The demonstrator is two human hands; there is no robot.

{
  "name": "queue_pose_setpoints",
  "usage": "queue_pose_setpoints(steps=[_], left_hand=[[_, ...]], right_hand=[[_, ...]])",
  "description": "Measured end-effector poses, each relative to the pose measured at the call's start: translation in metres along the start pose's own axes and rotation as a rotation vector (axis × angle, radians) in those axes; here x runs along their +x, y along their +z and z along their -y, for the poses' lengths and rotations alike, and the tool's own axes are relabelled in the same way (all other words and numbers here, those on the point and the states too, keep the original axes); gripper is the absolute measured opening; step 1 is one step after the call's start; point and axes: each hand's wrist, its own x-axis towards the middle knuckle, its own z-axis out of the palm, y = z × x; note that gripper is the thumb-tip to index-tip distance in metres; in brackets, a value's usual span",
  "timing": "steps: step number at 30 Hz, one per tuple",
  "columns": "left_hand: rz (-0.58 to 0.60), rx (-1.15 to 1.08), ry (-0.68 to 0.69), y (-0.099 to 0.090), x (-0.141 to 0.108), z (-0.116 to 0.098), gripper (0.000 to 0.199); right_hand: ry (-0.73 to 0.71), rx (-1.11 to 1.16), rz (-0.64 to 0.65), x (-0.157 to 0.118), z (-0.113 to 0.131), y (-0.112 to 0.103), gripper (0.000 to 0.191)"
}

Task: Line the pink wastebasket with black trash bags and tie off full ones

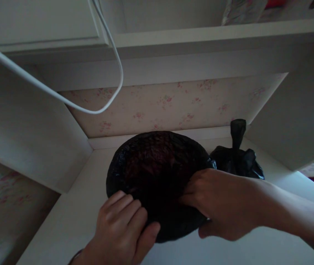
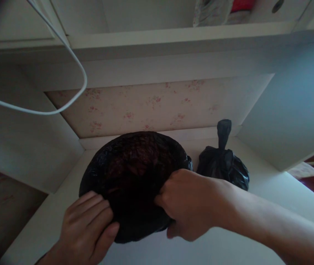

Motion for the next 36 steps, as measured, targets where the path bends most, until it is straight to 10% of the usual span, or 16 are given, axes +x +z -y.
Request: queue_pose_setpoints(steps=[6, 19, 32, 36], left_hand=[[-0.127, -0.14, 0.032, 0.007, -0.006, 0.025, 0.027], [-0.182, -0.245, 0.025, 0.009, -0.018, 0.046, 0.027], [-0.197, -0.144, -0.032, 0.013, -0.016, 0.047, 0.033], [-0.731, -0.11, -0.307, 0.031, -0.043, 0.058, 0.043]], right_hand=[[0.028, -0.149, -0.008, 0.006, 0.0, 0.012, 0.038], [-0.444, -0.321, -0.987, 0.007, -0.065, 0.064, 0.045], [-0.264, -0.203, -0.954, -0.013, -0.067, 0.073, 0.065], [-0.22, 0.03, -1.53, -0.022, -0.062, 0.12, 0.052]])
